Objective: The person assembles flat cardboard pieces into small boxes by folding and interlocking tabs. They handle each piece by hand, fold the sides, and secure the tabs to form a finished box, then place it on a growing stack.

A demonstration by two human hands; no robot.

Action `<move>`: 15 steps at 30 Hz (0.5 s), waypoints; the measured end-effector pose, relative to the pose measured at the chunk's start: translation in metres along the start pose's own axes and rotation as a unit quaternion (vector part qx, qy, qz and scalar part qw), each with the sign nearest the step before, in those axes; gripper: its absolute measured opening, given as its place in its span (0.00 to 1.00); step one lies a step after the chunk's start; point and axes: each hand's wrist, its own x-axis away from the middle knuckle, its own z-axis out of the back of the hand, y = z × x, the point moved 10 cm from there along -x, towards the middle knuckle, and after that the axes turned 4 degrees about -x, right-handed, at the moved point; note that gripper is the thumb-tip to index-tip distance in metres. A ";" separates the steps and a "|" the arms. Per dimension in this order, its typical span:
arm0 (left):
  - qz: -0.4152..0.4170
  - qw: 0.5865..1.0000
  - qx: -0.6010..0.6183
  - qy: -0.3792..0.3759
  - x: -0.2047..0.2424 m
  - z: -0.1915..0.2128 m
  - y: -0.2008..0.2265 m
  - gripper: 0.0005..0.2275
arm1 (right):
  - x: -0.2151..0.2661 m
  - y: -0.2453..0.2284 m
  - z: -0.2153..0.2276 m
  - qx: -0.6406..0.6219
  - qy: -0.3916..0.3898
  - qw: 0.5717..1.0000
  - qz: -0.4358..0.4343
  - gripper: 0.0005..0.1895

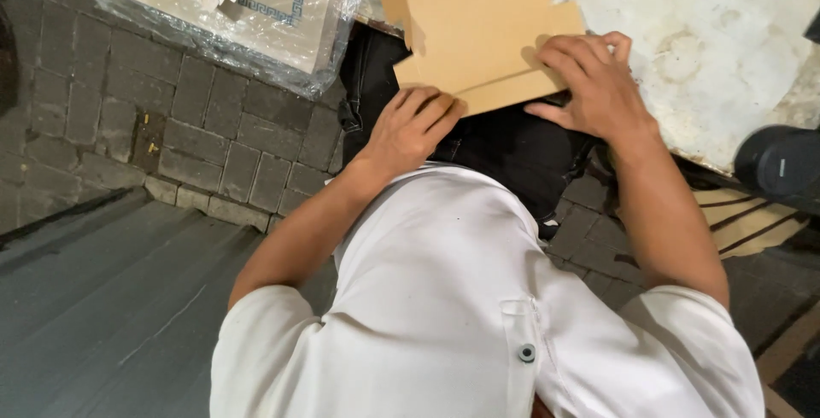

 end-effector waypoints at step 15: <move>0.143 0.937 0.320 -0.014 0.006 0.014 -0.053 0.16 | 0.012 0.040 -0.011 -0.229 -0.065 0.971 -0.013 0.18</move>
